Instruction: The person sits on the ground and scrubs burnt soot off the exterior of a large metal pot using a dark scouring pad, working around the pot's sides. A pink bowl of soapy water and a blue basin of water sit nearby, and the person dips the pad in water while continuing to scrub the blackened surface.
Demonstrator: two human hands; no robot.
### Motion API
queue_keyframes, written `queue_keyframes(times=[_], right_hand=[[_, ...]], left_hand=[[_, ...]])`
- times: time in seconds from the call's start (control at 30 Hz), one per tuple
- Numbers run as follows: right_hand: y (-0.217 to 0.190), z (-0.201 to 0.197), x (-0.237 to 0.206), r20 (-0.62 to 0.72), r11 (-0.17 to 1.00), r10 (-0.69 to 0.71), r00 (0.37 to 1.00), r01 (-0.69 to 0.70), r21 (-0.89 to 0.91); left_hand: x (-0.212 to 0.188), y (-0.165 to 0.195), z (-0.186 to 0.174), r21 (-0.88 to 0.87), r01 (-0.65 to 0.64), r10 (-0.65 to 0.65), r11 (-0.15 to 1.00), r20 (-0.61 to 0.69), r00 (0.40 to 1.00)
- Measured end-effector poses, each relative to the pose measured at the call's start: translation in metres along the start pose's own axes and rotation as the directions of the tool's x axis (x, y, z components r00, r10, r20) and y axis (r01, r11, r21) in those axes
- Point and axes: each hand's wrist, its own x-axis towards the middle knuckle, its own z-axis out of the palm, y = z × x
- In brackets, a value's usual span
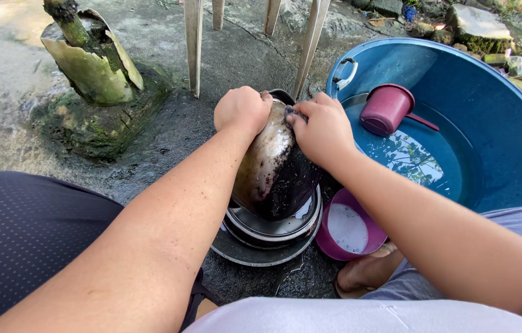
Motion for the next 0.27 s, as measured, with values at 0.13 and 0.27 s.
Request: queue_keyframes(times=[0.13, 0.27], right_hand=[[-0.007, -0.001, -0.015, 0.029, 0.999, -0.042, 0.999, 0.041, 0.027], [-0.006, -0.001, -0.003, 0.052, 1.000, -0.001, 0.999, 0.001, 0.011]], left_hand=[[-0.002, -0.010, -0.001, -0.013, -0.006, 0.006, 1.000, -0.006, 1.000], [-0.003, -0.003, 0.004, -0.008, -0.051, 0.051, 0.999, -0.021, 0.998]])
